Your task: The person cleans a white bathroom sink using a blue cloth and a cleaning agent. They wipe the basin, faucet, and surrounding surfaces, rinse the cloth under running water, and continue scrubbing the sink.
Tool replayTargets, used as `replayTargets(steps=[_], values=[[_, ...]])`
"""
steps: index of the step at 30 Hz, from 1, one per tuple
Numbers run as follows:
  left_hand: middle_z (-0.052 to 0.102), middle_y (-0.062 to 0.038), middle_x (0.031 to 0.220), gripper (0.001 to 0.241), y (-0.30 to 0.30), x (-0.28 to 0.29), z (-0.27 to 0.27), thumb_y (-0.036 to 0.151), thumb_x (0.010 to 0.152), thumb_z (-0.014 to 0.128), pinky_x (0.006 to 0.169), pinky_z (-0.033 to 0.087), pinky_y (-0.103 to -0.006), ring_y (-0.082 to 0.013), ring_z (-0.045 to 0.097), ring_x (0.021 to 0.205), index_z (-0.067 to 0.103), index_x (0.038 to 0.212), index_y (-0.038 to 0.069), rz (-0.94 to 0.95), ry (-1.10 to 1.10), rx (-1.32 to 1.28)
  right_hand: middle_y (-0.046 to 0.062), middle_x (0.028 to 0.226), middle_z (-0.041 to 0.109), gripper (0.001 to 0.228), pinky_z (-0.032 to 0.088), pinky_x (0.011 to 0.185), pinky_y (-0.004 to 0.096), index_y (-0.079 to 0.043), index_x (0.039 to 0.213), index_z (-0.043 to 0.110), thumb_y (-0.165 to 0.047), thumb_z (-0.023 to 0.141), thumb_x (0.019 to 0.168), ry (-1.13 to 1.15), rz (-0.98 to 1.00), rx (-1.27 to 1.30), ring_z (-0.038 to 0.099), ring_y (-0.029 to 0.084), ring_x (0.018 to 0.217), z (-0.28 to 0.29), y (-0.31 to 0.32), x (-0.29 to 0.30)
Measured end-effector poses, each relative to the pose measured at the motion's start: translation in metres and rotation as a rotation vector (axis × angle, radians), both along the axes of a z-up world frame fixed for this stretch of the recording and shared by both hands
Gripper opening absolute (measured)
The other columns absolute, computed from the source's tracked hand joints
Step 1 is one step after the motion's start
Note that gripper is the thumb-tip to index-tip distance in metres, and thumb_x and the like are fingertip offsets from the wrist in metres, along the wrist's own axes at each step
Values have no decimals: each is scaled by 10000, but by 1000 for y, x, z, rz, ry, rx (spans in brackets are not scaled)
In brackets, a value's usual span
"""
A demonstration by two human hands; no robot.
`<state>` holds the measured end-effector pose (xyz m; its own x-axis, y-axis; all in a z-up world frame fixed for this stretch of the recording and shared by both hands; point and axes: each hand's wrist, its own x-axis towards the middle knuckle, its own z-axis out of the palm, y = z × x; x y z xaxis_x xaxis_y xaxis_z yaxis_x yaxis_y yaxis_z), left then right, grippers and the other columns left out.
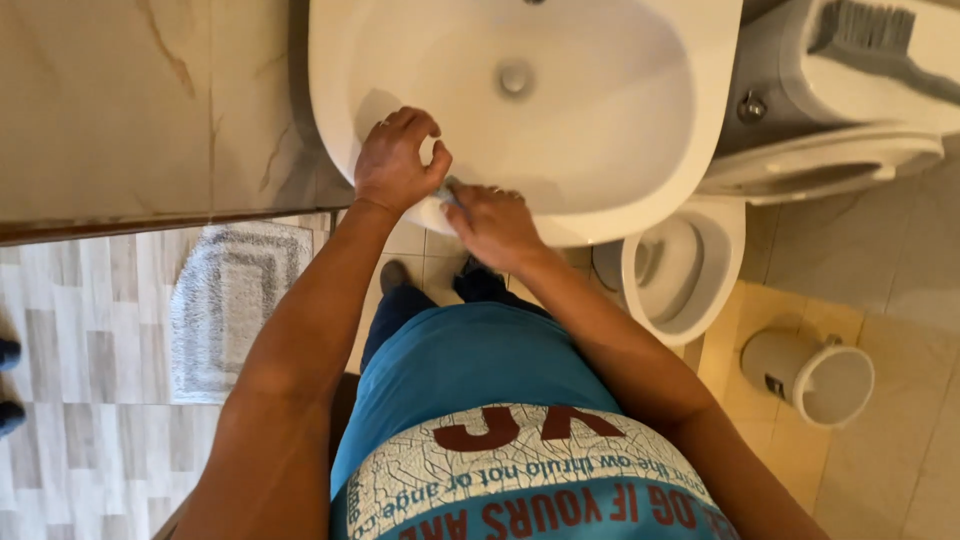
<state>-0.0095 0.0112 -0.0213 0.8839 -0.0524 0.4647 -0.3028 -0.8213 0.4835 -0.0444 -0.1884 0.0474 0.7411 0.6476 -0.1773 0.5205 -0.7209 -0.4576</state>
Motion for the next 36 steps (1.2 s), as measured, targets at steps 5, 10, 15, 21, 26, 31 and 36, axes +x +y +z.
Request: replayTargets(steps=[5,10,15,21,26,31,36], values=[[661,-37,950,121,13,-15,29,218,870,657,677,550,-434,-304,681,820,679,959,139,-53,182,-113,159,1015,732,372,517,843,519,-82,1121,718,-234,382,1074,-271,37,173,703,388,917,-45,-96,0],[669,-59,1000,183,16,-18,42,246,902,591,613,511,-476,-343,640,836,689,978,111,-140,365,-129,51,1183,765,502,245,1093,445,-207,1191,789,-359,337,1036,5,-416,-183,656,254,1122,-8,-92,-8],[656,-66,932,121,16,-11,32,241,846,611,601,492,-490,-333,655,767,667,891,143,-137,257,-202,113,1411,660,440,383,1088,510,-120,1401,606,-75,616,964,-277,-248,396,613,342,1275,-7,40,-57],[645,-45,900,49,25,-12,31,143,877,653,613,495,-377,-243,634,773,674,903,107,-234,122,-235,134,1280,639,332,404,1123,525,-72,1319,649,-164,423,1094,-381,-345,499,576,356,1256,-7,-31,-65],[636,-28,899,51,26,-13,30,148,869,653,597,505,-379,-224,631,778,680,899,117,-221,138,-206,106,1568,485,443,39,1256,555,-129,1495,532,-104,486,1055,-326,-700,223,309,296,1526,-47,-76,-61],[635,-31,899,62,23,-10,26,150,857,667,627,522,-377,-211,633,792,683,900,108,-223,98,-212,165,1355,635,340,234,1217,570,-22,1298,629,-49,426,1026,-516,-501,267,516,371,1354,-16,20,-86],[609,-8,884,35,25,-10,25,153,881,658,601,516,-368,-190,619,785,661,887,119,-195,105,-190,192,1355,631,340,412,1152,534,13,1312,615,12,482,999,-511,-386,283,560,391,1295,-7,-7,-77]])
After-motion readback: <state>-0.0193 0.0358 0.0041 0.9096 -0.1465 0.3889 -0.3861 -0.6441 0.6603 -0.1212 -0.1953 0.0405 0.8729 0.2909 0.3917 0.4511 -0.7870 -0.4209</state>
